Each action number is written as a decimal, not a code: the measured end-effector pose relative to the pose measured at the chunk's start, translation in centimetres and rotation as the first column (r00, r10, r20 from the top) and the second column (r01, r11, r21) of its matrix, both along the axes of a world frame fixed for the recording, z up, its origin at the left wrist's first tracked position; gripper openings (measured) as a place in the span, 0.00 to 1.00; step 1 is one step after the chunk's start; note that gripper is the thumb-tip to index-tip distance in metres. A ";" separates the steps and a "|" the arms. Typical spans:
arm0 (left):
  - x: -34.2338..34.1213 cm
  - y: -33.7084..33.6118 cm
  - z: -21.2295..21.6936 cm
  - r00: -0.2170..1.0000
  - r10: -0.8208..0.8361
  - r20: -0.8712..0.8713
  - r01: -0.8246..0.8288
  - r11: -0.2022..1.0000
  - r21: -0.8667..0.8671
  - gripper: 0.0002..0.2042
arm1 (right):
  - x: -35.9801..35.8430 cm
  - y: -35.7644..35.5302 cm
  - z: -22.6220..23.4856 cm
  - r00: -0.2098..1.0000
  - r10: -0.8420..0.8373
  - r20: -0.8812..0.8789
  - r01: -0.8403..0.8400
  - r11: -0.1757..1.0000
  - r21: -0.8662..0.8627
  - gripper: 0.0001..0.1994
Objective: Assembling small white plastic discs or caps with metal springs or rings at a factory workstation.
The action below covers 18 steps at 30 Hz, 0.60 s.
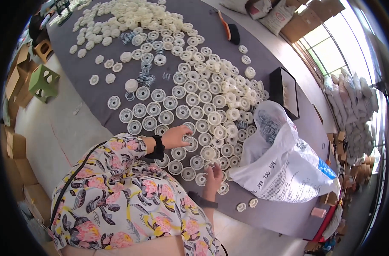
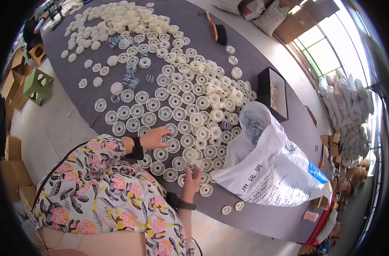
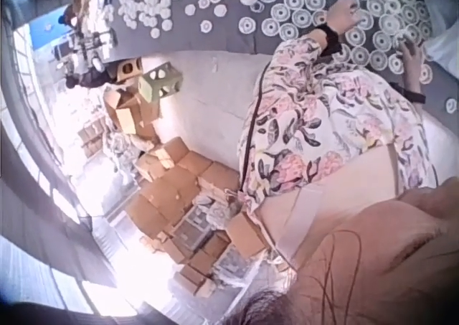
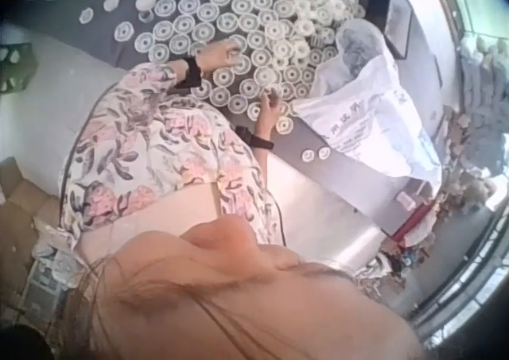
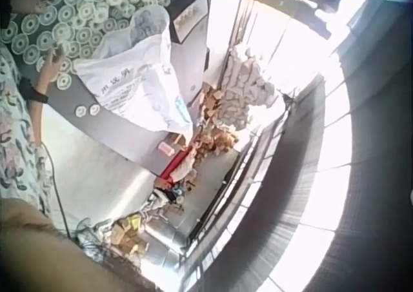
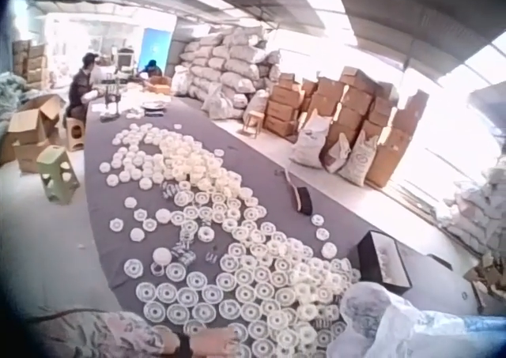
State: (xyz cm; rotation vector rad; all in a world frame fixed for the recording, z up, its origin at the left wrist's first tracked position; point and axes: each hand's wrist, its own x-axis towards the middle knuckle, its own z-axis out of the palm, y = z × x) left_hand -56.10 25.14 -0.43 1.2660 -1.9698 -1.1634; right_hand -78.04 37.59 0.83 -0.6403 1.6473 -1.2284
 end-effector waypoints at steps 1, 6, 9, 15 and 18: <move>-1.1 -0.1 -0.6 0.996 -0.041 0.077 0.046 0.996 -0.076 0.21 | -0.1 0.3 -0.1 1.000 0.002 0.028 -0.002 1.000 -0.003 0.19; -3.8 0.1 -2.0 0.899 -0.212 0.382 0.309 0.927 -0.212 0.23 | -1.1 0.9 -0.1 0.994 -0.007 0.113 0.004 1.000 0.029 0.19; -4.5 1.4 0.5 0.942 -0.333 -0.029 0.332 0.942 -0.049 0.24 | -0.8 0.9 -0.2 0.971 0.038 0.235 -0.053 0.997 0.059 0.20; -4.3 1.6 2.7 0.883 -0.334 -0.331 0.463 0.738 0.491 0.22 | 0.0 -0.3 0.4 0.919 0.148 0.366 -0.177 0.983 0.045 0.21; -1.4 1.1 0.6 0.971 -0.117 -0.209 0.192 0.903 0.385 0.22 | -0.2 -0.1 -0.4 0.925 0.163 0.342 -0.201 0.976 0.078 0.20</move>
